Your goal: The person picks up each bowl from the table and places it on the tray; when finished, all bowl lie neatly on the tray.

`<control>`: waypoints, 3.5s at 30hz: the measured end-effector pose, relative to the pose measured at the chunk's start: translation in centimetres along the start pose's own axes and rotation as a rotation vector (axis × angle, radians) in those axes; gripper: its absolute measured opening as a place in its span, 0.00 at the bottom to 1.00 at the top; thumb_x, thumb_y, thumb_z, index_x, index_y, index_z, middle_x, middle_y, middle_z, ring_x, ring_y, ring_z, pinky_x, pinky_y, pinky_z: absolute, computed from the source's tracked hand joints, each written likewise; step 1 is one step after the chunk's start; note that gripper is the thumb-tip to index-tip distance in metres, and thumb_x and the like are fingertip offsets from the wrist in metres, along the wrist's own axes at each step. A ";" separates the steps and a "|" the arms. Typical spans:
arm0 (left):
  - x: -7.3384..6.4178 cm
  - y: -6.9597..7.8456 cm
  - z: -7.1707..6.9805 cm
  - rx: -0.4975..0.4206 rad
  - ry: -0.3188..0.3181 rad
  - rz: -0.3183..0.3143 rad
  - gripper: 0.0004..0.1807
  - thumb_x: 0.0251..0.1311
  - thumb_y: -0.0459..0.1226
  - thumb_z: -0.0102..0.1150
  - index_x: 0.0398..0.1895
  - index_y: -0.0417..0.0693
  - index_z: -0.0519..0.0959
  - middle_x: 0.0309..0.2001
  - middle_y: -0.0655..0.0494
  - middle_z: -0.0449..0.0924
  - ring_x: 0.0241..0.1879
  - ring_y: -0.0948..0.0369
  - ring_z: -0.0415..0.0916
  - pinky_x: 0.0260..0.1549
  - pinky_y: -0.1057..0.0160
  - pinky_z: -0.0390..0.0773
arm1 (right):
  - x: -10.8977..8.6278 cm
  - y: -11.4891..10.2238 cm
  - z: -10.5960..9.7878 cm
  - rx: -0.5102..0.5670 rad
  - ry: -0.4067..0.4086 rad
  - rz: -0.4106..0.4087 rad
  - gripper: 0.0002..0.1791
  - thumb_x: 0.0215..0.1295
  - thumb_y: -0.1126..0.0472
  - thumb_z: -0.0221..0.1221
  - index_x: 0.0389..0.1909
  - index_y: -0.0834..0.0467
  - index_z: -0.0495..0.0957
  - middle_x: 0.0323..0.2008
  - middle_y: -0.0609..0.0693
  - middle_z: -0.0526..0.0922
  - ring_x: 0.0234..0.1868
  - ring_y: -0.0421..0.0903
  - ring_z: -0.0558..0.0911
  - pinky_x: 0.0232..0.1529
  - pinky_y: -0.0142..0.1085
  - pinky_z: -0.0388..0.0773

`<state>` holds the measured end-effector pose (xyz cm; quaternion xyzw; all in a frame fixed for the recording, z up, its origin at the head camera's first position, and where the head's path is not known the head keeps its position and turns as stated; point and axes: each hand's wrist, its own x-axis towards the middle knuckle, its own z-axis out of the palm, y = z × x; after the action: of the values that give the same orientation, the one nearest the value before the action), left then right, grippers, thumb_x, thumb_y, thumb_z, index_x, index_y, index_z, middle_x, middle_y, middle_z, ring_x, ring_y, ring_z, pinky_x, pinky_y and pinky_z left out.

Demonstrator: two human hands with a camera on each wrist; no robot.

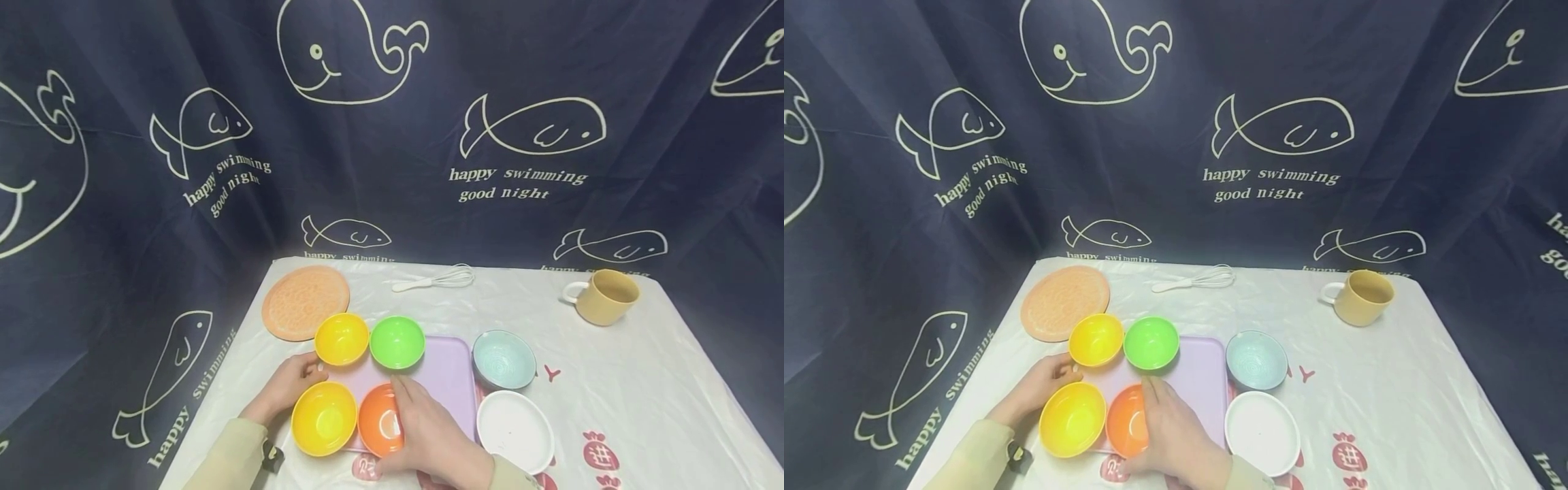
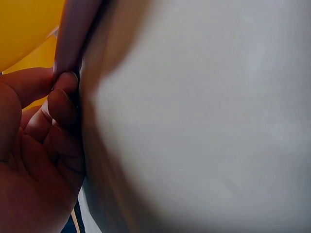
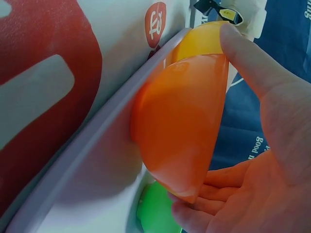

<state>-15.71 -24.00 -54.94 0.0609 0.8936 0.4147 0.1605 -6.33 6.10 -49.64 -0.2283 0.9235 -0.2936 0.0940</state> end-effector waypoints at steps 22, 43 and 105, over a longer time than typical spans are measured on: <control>0.0 0.2 0.0 -0.008 0.002 -0.014 0.23 0.69 0.39 0.67 0.66 0.54 0.80 0.22 0.57 0.73 0.24 0.59 0.71 0.28 0.61 0.72 | -9.4 5.8 -5.9 -0.092 0.278 0.248 0.80 0.31 0.15 0.70 0.80 0.62 0.55 0.75 0.61 0.66 0.72 0.60 0.69 0.66 0.60 0.68; 0.0 0.1 0.2 -0.011 0.016 -0.040 0.24 0.68 0.39 0.67 0.67 0.54 0.79 0.22 0.57 0.72 0.25 0.59 0.70 0.29 0.60 0.72 | -13.2 11.6 -3.7 -0.106 0.471 0.238 0.73 0.24 0.34 0.85 0.70 0.70 0.64 0.60 0.65 0.74 0.55 0.62 0.79 0.48 0.62 0.77; 0.0 0.0 0.2 -0.032 0.018 -0.042 0.24 0.69 0.39 0.67 0.67 0.53 0.79 0.22 0.56 0.73 0.24 0.59 0.71 0.29 0.59 0.73 | -8.6 7.1 -1.5 0.042 0.299 0.164 0.82 0.24 0.26 0.82 0.84 0.34 0.45 0.71 0.38 0.69 0.64 0.39 0.72 0.61 0.49 0.75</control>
<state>-15.64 -23.84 -55.03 0.0360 0.8893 0.4262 0.1621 -1.85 16.11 -52.22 -0.1042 0.9364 -0.3348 -0.0159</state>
